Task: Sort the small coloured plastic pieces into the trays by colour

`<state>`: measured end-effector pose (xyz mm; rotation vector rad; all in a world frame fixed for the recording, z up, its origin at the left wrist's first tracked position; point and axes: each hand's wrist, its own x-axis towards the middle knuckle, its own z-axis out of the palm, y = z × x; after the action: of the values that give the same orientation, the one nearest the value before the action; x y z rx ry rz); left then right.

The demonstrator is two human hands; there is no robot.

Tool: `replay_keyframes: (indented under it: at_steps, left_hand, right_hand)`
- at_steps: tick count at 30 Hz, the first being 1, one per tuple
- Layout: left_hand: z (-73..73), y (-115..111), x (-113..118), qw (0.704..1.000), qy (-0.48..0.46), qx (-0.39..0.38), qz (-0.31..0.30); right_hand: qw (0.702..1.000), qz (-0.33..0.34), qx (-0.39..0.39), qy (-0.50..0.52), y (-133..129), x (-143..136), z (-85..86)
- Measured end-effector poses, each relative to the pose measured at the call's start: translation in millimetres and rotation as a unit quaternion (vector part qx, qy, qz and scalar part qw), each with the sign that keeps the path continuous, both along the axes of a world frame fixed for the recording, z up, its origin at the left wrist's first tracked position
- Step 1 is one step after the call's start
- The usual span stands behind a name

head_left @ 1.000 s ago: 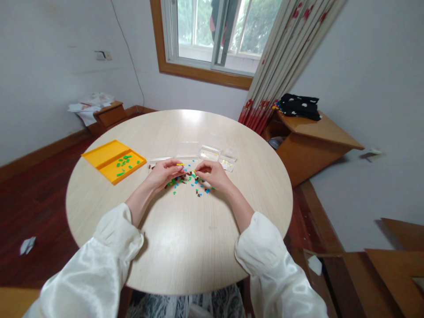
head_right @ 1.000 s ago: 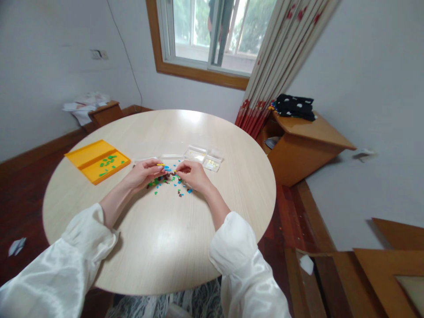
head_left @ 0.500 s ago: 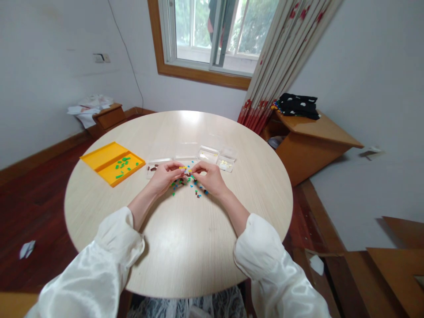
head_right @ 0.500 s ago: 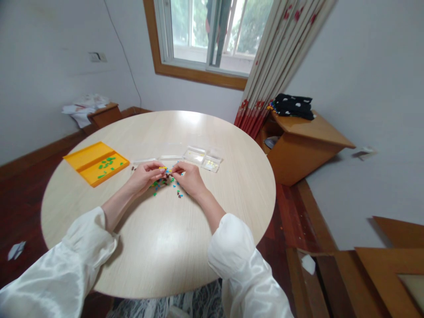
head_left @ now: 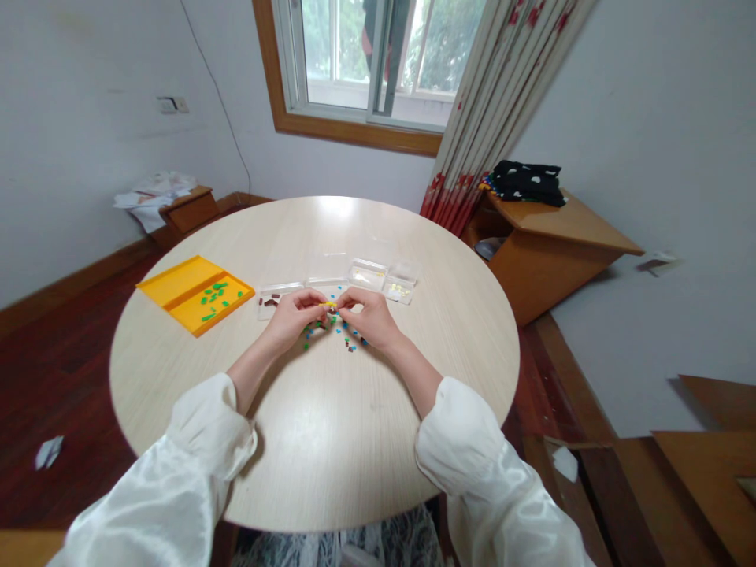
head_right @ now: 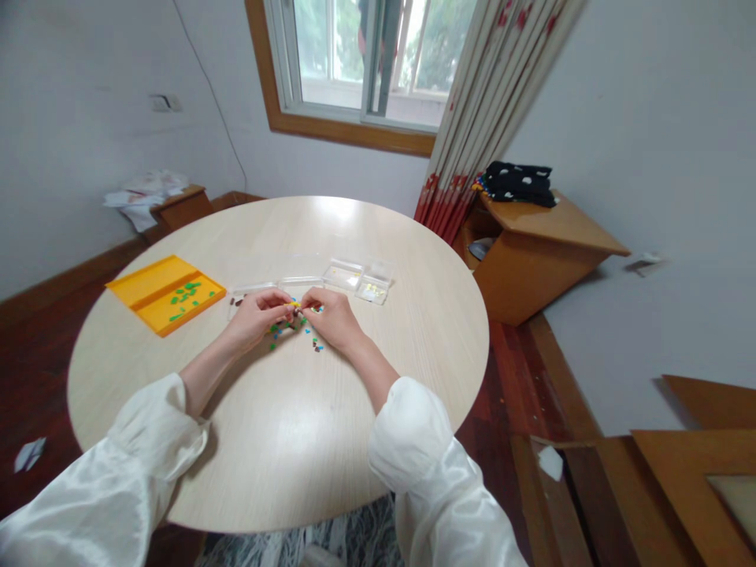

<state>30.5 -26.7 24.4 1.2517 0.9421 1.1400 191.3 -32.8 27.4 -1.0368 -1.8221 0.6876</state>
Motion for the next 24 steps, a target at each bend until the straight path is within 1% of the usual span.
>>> replay_keyframes:
  at_steps: [7, 11, 15, 19, 24]
  left_hand:
    - [0.1, 0.4, -0.2, 1.0, 0.015, 0.011, -0.001]
    - [-1.7, 1.2, -0.6, 1.0, 0.017, 0.01, 0.002]
    - [-2.1, 0.5, 1.0, 1.0, 0.004, -0.009, 0.015]
    - [-2.2, -1.1, 3.4, 0.999, -0.012, -0.027, 0.018]
    - [0.9, -4.7, 7.3, 0.999, -0.025, -0.027, 0.034]
  right_hand:
    - [1.0, 0.009, 0.001, 0.013, 1.7, -1.4, -3.9]
    - [1.0, 0.005, 0.022, -0.003, 2.2, -2.7, -5.4]
    - [0.999, -0.003, 0.041, -0.023, 1.4, -4.2, -4.8]
    - [0.999, -0.003, 0.044, -0.024, 0.3, -4.1, -3.2]
    - [0.998, 0.002, 0.055, -0.016, 0.6, -2.2, -2.9]
